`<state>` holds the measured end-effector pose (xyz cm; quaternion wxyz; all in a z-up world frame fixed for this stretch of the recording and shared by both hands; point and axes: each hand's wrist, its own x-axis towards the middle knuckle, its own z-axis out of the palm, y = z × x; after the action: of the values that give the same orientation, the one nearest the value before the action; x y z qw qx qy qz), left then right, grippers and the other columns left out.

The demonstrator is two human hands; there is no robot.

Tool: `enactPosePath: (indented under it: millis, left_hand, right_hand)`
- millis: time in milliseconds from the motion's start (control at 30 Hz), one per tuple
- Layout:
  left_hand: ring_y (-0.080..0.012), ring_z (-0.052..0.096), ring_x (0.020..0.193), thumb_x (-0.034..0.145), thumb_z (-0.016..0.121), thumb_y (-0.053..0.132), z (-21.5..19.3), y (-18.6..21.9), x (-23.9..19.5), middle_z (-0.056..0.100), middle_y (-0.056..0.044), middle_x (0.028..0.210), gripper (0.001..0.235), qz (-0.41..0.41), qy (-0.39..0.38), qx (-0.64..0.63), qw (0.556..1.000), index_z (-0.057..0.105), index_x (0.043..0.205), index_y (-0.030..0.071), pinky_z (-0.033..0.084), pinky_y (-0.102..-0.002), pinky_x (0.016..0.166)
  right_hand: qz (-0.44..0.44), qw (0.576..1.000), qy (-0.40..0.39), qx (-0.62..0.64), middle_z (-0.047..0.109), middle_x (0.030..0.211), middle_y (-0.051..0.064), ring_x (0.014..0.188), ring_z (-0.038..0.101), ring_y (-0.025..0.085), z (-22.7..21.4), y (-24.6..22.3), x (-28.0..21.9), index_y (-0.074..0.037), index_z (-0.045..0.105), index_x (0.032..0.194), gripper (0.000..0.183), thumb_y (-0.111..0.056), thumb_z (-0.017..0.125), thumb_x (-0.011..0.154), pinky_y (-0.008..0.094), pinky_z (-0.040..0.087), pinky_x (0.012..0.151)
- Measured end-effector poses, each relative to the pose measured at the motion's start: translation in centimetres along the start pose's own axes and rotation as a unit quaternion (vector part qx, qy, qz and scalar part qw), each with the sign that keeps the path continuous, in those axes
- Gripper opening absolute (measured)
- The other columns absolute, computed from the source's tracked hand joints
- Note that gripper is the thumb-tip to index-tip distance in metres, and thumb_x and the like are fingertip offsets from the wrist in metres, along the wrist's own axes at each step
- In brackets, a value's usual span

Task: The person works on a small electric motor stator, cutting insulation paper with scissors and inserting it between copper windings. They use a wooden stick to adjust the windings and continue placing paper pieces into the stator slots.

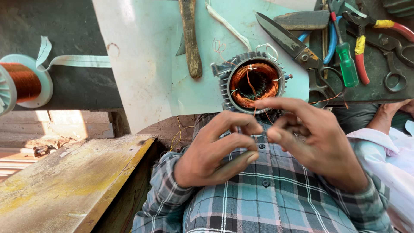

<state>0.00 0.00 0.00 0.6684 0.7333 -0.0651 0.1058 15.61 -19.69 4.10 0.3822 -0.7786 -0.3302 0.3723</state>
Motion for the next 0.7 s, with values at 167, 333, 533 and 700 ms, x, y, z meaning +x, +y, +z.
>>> enactPosePath:
  millis: [167, 333, 533, 700]
  left_hand:
    - [-0.0237, 0.064, 0.107, 0.099, 0.078, 0.007, 0.0, 0.6, 0.7, 0.062, -0.01, 0.126, 0.023, 0.087, 0.009, 0.04, 0.995, 0.062, 0.114, 0.007, 0.055, -0.035, 0.093]
    - [-0.0237, 0.066, 0.108, 0.105, 0.075, 0.006, 0.1, 0.5, 0.6, 0.061, -0.011, 0.123, 0.019, 0.101, -0.005, -0.019, 0.995, 0.06, 0.117, 0.004, 0.057, -0.033, 0.093]
    - [-0.0247, 0.066, 0.105, 0.103, 0.076, 0.008, -0.3, 1.8, 1.8, 0.063, -0.011, 0.119, 0.018, 0.151, -0.036, -0.024, 0.988, 0.062, 0.113, 0.005, 0.056, -0.035, 0.091]
    - [-0.0221, 0.065, 0.103, 0.103, 0.076, 0.011, -0.6, 2.5, 1.1, 0.063, -0.009, 0.125, 0.013, 0.149, -0.055, -0.049, 0.986, 0.065, 0.107, 0.007, 0.053, -0.033, 0.088]
  right_hand:
    - [-0.029, 0.997, 0.045, 0.06, 0.075, 0.124, 0.01, 0.071, 0.069, 0.01, 1.1, -0.9, 3.0, -0.002, 0.053, 0.144, 0.044, -0.002, 0.052, 0.1, 0.024, 0.057, 0.063]
    - [-0.155, 0.959, 0.14, -0.191, 0.067, 0.126, 0.016, 0.091, 0.072, 0.026, 1.8, -1.7, 3.7, -0.003, 0.065, 0.132, 0.036, -0.002, 0.07, 0.096, 0.034, 0.058, 0.08]
    - [-0.216, 0.937, 0.186, -0.201, 0.068, 0.124, 0.015, 0.103, 0.074, 0.03, 2.3, -2.6, 5.2, -0.003, 0.07, 0.121, 0.029, -0.002, 0.072, 0.092, 0.035, 0.061, 0.082]
    - [-0.206, 0.941, 0.196, -0.182, 0.074, 0.116, 0.012, 0.095, 0.077, 0.026, 1.8, -1.8, 3.6, -0.003, 0.073, 0.109, 0.023, 0.002, 0.071, 0.087, 0.032, 0.062, 0.076]
